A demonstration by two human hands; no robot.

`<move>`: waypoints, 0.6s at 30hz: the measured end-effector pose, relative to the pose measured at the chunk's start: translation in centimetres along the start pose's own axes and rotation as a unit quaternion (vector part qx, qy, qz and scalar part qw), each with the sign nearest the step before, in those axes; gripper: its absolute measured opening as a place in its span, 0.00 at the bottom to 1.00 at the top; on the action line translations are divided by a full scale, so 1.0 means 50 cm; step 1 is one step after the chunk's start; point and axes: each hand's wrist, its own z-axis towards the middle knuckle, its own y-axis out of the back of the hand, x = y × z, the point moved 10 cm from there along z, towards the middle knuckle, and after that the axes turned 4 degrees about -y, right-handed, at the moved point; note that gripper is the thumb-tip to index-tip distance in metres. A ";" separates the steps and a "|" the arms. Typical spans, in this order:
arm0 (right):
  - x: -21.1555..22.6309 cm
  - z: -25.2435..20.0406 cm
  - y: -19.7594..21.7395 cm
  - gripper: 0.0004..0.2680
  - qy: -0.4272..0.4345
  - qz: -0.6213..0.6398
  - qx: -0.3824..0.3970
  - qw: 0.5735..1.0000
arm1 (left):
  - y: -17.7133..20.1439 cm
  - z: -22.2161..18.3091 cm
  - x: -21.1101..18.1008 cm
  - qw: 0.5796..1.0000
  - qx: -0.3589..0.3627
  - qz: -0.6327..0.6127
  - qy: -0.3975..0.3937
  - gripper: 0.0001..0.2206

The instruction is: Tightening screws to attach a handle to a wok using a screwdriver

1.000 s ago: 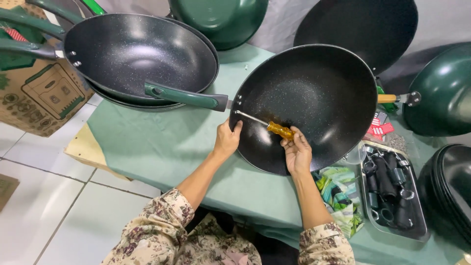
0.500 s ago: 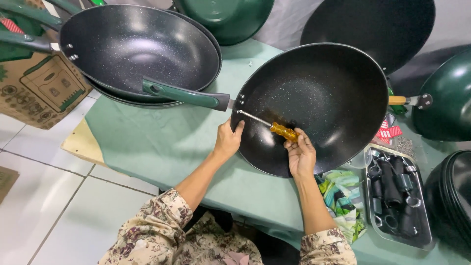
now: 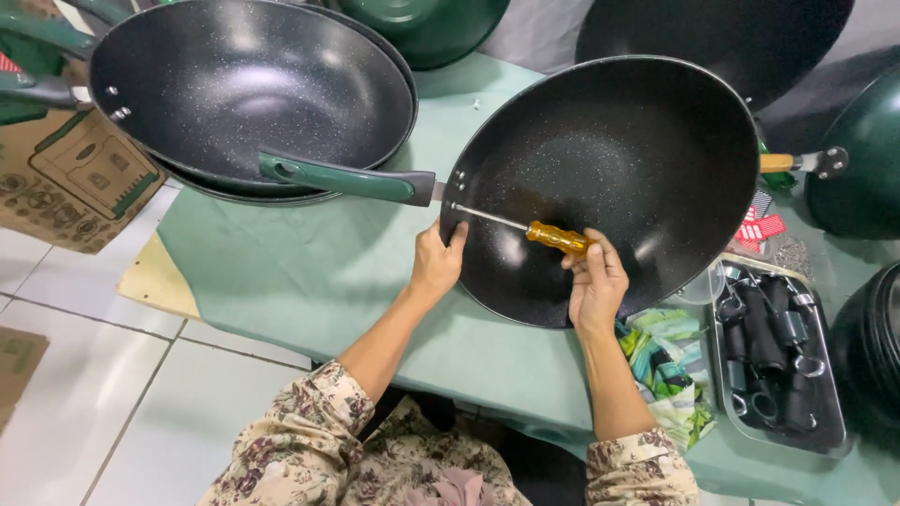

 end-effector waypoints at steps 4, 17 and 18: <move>0.075 -0.024 -0.018 0.11 0.118 -0.060 0.009 0.991 | -0.006 -0.002 0.031 1.000 0.003 0.003 0.006 0.12; 0.300 -0.099 -0.143 0.12 0.326 -0.233 0.086 0.912 | 0.005 -0.001 0.022 1.000 0.015 0.015 0.021 0.13; 0.305 -0.092 -0.149 0.11 0.310 -0.203 0.112 0.922 | 0.006 -0.004 0.025 0.999 0.015 0.016 0.026 0.13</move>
